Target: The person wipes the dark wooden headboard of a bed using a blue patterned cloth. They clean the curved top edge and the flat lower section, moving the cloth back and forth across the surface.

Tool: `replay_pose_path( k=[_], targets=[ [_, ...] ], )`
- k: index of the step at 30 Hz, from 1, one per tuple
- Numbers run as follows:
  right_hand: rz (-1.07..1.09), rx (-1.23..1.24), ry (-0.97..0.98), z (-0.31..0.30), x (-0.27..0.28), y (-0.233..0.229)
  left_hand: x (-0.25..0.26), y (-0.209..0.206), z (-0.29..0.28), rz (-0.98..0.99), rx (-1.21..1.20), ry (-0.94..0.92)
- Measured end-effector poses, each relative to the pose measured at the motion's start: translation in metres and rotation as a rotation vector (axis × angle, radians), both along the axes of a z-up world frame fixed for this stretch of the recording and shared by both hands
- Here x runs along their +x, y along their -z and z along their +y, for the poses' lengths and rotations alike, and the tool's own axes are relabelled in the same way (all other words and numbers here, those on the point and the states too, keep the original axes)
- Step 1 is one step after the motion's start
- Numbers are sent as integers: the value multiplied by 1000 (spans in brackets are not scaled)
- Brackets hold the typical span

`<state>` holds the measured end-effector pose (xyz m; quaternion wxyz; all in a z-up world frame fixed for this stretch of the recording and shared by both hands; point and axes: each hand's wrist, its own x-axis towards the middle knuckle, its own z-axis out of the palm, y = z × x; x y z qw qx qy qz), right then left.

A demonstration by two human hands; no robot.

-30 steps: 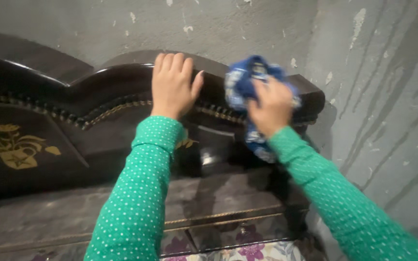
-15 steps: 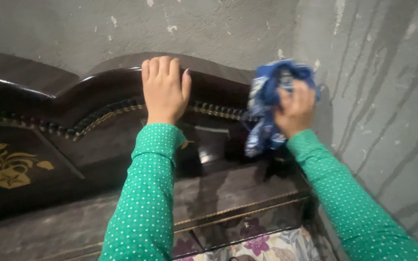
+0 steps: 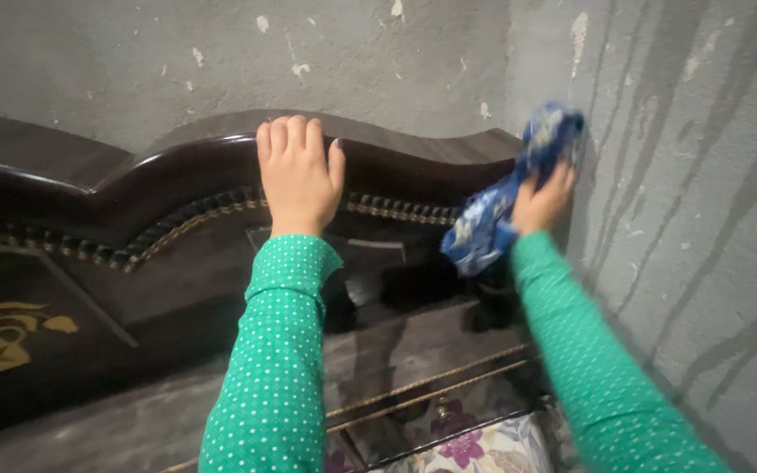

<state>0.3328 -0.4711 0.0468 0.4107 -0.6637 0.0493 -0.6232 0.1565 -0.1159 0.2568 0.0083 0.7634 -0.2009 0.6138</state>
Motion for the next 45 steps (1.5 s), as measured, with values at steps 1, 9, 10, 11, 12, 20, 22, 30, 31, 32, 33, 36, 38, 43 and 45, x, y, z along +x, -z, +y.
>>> replay_pose_path(
  k=[1,9,10,11,12,20,22,30,31,32,33,36,38,43,45],
  targets=[
    [1,-34,114,17,5,22,0,1,-1,-11,-2,-12],
    [102,-65,109,153,-58,23,-1,3,2,13,23,-28],
    [25,-173,84,168,-70,13,-1,4,2,24,23,-31],
    [310,-334,35,179,-79,0,0,4,2,19,25,-52],
    [595,-494,-17,188,-88,-14,1,5,2,13,27,-74],
    [-73,-851,-55,145,-87,-47,5,8,1,27,24,-81],
    [-9,-754,45,111,-70,-20,4,7,2,27,27,-84],
    [-15,-233,71,17,-25,27,-1,5,2,33,18,-47],
    [-34,-76,67,17,-13,23,-1,5,2,40,15,-47],
    [-53,81,62,17,-5,21,-1,5,2,34,9,-44],
    [-62,107,91,19,-2,21,-1,5,2,28,8,-40],
    [-47,241,133,21,5,13,0,5,2,17,8,-27],
    [27,399,95,18,6,2,-1,6,2,20,3,-17],
    [36,352,225,74,-20,1,-4,5,1,51,-1,-44],
    [162,345,131,120,-46,9,-5,5,0,35,6,-43]
  ],
)
